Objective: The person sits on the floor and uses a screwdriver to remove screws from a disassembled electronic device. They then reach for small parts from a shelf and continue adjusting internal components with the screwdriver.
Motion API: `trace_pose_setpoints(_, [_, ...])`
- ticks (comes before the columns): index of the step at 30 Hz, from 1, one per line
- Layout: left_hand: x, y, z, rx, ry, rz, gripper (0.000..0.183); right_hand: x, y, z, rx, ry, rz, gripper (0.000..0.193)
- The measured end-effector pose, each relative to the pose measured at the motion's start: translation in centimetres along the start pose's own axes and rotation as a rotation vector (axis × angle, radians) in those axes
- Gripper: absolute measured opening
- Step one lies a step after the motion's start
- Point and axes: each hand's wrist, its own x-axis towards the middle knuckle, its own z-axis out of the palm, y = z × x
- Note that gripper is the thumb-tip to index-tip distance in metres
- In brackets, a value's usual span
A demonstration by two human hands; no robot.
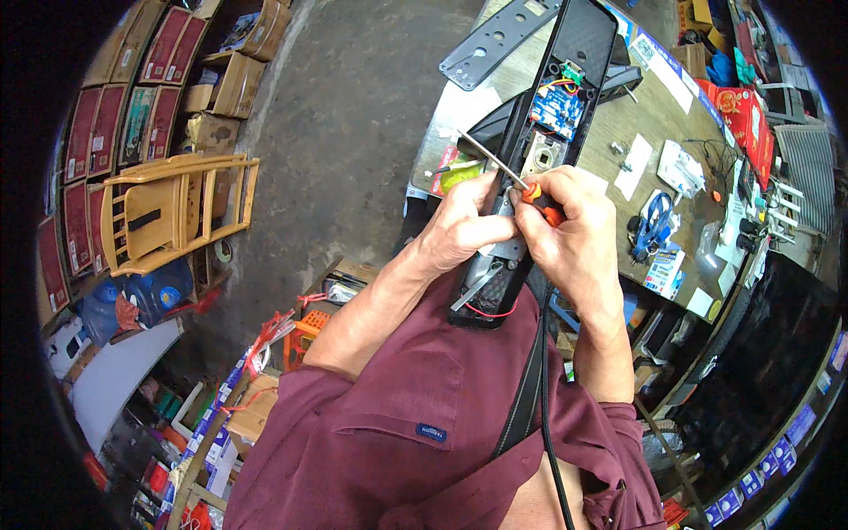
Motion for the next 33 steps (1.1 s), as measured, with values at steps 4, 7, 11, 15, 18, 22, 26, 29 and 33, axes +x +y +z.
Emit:
trace_pose_setpoints(4, [-0.03,0.12,-0.25,0.037,-0.005,-0.006,0.037,-0.1,-0.19,-0.27,0.04,-0.025,0.051,0.015])
trace_pose_setpoints(7, [-0.06,0.24,-0.56,0.068,-0.036,-0.017,0.046,-0.21,-0.16,-0.61,0.125,-0.062,0.102,0.015])
trace_pose_setpoints(11, [-0.07,0.16,-0.36,0.014,-0.022,-0.006,0.049,-0.44,-0.11,-0.93,0.285,-0.082,0.189,0.016])
trace_pose_setpoints(15, [-0.14,0.3,-0.15,-0.018,-0.025,0.031,0.05,-0.84,-0.3,-0.93,0.395,-0.057,0.328,0.016])
trace_pose_setpoints(18, [-0.24,0.57,-0.22,-0.011,-0.032,-0.001,0.05,-0.98,-0.39,-0.82,0.428,-0.066,0.392,0.016])
trace_pose_setpoints(22, [-0.34,0.7,-0.15,-0.009,-0.019,0.001,0.048,-0.87,-0.42,-0.64,0.326,-0.053,0.231,0.014])
trace_pose_setpoints(26, [-0.5,0.78,-0.33,0.028,-0.02,-0.004,0.043,-0.7,-0.58,-0.45,0.213,-0.046,0.131,0.011])
trace_pose_setpoints(29, [-0.58,0.68,-0.51,0.035,-0.016,-0.017,0.04,-0.62,-0.77,-0.33,0.141,-0.044,0.073,0.012])
trace_pose_setpoints(33, [-0.66,0.32,-0.77,0.052,-0.007,-0.015,0.039,-0.64,-0.93,-0.12,0.137,-0.05,0.112,0.015])
